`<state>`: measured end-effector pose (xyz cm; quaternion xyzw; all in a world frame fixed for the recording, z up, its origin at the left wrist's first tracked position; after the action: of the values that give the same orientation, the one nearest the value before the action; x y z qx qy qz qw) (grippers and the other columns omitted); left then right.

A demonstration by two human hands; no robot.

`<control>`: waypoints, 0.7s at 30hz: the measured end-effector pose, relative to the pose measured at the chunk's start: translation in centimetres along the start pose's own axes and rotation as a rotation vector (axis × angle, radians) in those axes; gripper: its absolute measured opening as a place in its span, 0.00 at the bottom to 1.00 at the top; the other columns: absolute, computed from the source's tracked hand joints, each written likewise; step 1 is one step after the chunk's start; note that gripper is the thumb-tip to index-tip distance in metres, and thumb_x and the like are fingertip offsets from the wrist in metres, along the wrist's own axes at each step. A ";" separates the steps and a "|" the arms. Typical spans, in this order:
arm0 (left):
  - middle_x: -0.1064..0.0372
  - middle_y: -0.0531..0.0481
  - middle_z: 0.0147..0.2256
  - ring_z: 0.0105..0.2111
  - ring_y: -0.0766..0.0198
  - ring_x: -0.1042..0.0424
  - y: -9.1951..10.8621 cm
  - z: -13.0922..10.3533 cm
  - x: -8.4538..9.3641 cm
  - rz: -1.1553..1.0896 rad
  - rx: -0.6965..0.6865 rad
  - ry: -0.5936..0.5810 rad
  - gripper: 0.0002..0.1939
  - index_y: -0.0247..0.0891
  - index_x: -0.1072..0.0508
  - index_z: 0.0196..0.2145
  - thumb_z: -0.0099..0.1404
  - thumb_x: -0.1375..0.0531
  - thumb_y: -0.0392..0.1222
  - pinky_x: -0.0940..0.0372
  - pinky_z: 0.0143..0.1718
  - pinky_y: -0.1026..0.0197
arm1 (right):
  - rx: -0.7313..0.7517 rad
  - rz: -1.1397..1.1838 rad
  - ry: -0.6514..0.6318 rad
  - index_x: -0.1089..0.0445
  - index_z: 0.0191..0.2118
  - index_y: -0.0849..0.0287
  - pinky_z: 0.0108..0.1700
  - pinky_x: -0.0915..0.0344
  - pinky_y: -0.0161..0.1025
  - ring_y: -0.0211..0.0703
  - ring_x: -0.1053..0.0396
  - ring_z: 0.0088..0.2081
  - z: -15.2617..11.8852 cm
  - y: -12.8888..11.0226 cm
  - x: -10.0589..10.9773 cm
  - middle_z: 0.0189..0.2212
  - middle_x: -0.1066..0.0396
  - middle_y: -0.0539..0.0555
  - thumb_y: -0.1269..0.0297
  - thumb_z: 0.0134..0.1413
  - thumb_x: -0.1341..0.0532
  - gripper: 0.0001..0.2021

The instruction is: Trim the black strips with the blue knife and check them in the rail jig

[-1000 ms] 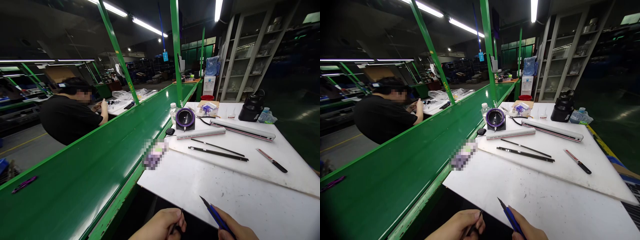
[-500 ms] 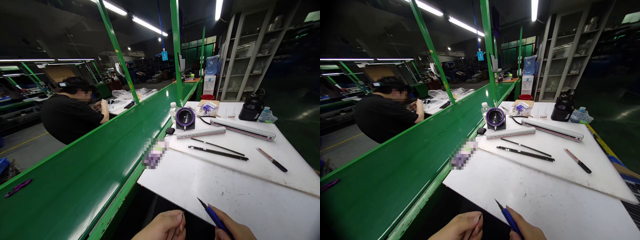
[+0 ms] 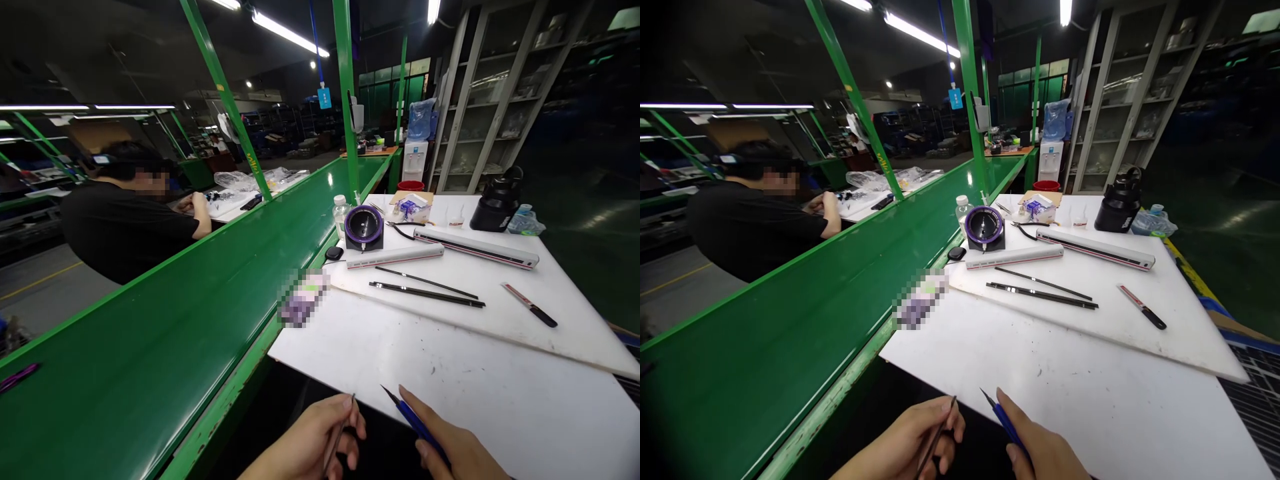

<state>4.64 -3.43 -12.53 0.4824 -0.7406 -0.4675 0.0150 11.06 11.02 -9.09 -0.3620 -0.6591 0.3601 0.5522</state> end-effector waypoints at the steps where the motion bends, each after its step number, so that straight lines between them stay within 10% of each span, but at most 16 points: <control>1: 0.34 0.48 0.31 0.18 0.71 0.39 -0.2 0.0 0.0 0.014 0.038 0.002 0.17 0.34 0.32 0.30 0.58 0.41 0.54 0.57 0.11 0.71 | 0.038 -0.016 0.008 0.48 0.68 0.59 0.47 0.36 0.36 0.48 0.33 0.45 -0.1 -0.8 0.1 0.47 0.33 0.54 0.63 0.65 0.53 0.27; 6: 0.45 0.58 0.20 0.13 0.77 0.60 -1.4 0.4 0.0 0.069 0.189 -0.023 0.17 0.36 0.32 0.35 0.60 0.44 0.54 0.68 0.13 0.71 | 0.114 -0.089 0.006 0.48 0.68 0.59 0.37 0.35 0.38 0.46 0.32 0.35 -0.2 -2.7 -0.2 0.36 0.31 0.53 0.69 0.62 0.57 0.29; 21: 0.44 0.58 0.18 0.12 0.76 0.58 -1.4 1.7 -0.9 0.173 0.185 0.063 0.20 0.39 0.40 0.29 0.58 0.44 0.60 0.65 0.12 0.69 | 0.029 -0.211 0.011 0.44 0.66 0.59 0.42 0.34 0.37 0.49 0.29 0.36 0.4 -2.2 -1.5 0.38 0.29 0.54 0.79 0.59 0.51 0.30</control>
<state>5.31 -1.76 -14.11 0.4302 -0.8188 -0.3787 0.0338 10.68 8.64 -7.88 -0.2844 -0.6853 0.3076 0.5957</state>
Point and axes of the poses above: each hand's wrist, its own z-axis towards the middle knuckle, its own x-axis out of the back of the hand, y = z × x, the point moved 10 cm from there along z, towards the middle knuckle
